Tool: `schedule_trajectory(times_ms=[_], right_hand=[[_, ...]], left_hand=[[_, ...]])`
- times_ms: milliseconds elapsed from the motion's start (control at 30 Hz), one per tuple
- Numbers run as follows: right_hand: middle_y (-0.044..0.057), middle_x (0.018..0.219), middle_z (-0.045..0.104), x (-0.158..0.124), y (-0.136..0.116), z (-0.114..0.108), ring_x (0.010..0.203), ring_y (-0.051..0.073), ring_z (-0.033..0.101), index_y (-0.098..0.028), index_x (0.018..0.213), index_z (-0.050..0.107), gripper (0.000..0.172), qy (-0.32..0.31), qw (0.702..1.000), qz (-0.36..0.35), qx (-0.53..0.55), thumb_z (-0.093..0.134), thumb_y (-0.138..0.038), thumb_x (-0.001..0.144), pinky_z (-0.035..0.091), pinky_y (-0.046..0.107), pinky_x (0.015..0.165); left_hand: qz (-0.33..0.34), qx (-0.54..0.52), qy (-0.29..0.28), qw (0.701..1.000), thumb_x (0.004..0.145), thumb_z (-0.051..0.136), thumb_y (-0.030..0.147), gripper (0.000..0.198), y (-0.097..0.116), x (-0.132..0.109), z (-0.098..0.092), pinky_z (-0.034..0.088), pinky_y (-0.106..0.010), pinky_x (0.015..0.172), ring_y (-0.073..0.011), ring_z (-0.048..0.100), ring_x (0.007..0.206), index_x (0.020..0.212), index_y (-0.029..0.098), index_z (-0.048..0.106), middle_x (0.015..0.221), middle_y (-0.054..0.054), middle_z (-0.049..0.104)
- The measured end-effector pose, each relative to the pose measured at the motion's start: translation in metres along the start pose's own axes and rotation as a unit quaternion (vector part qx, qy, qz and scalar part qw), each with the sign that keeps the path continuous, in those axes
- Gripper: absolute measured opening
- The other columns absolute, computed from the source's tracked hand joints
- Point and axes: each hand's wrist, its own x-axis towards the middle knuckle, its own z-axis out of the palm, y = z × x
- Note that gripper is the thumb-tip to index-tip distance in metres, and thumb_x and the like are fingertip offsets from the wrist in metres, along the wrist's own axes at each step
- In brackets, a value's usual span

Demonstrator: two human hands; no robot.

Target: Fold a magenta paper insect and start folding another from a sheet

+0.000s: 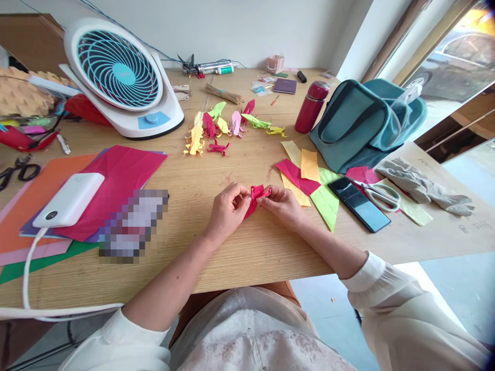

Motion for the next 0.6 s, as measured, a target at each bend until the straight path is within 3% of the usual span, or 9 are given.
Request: schedule_trajectory(times_ms=[233, 433, 600], right_hand=[[0.0, 0.071, 0.064, -0.002, -0.004, 0.006, 0.069, 0.015, 0.056, -0.021, 0.076, 0.062, 0.045, -0.01, 0.999, -0.017, -0.033, 0.082, -0.061, 0.074, 0.047, 0.029, 0.067], [0.0, 0.072, 0.061, -0.001, -0.003, 0.009, 0.066, 0.014, 0.054, -0.02, 0.079, 0.061, 0.045, -0.003, 0.999, -0.006, -0.04, 0.078, -0.061, 0.077, 0.045, 0.028, 0.065], [-0.001, 0.067, 0.058, 0.002, 0.001, 0.004, 0.061, 0.012, 0.049, -0.019, 0.074, 0.061, 0.047, 0.006, 0.999, -0.003, -0.045, 0.081, -0.061, 0.073, 0.041, 0.027, 0.06]], left_hand=[[0.024, 0.045, 0.028, 0.998, 0.088, 0.052, 0.012, 0.02, 0.003, -0.001, 0.004, 0.042, -0.026, 0.069, -0.0147, 0.051, 0.07, 0.075, 0.023, 0.042, 0.074, 0.002, 0.05], [-0.021, 0.001, 0.062, 0.998, 0.09, 0.053, 0.015, 0.014, 0.0, -0.003, 0.01, 0.042, -0.025, 0.069, -0.0134, 0.052, 0.069, 0.08, 0.022, 0.049, 0.076, 0.002, 0.054], [-0.089, -0.06, 0.016, 0.994, 0.092, 0.06, 0.026, 0.01, -0.003, -0.002, 0.008, 0.044, -0.023, 0.066, -0.012, 0.058, 0.068, 0.084, 0.02, 0.06, 0.079, 0.001, 0.065]])
